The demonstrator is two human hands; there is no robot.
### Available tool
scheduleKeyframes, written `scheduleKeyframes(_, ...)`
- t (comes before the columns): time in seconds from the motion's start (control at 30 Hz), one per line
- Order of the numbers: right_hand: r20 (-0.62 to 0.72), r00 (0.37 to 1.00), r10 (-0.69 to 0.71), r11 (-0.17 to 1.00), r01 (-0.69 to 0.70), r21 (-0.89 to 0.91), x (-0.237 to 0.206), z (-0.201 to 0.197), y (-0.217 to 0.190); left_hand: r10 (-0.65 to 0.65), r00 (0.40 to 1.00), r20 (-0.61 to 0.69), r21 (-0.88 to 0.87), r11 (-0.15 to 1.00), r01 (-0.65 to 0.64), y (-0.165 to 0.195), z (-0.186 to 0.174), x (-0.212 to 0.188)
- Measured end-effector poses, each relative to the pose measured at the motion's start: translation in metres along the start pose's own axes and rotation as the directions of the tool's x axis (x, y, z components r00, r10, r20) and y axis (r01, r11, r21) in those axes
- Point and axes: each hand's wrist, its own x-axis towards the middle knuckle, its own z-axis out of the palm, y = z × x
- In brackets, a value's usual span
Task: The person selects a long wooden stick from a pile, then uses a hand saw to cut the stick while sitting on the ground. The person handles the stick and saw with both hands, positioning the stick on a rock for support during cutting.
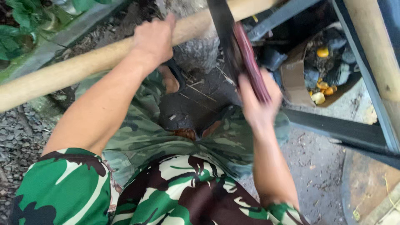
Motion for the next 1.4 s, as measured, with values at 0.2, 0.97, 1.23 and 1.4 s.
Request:
scheduleKeyframes(0.2,0.05,0.975,0.217,0.975,-0.219,0.041,-0.053,-0.052,-0.026,-0.036,0.996,0.083,0.001,0.999,0.036,-0.001,0.007,-0.002)
scheduleKeyframes(0.97,0.012,0.968,0.25,0.91,-0.239,0.34,0.004,-0.004,0.011,0.062,0.956,-0.287,-0.283,0.948,-0.147,0.054,0.018,0.022)
scheduleKeyframes(1.23,0.02,0.998,0.062,0.99,-0.064,0.125,-0.023,-0.009,0.016,0.09,0.937,-0.336,-0.229,0.958,-0.174,0.056,0.014,0.022)
scheduleKeyframes(1.4,0.03,0.936,0.352,0.93,-0.353,0.108,-0.066,-0.059,-0.008,0.072,0.931,-0.359,-0.26,0.95,-0.174,0.056,0.017,0.025)
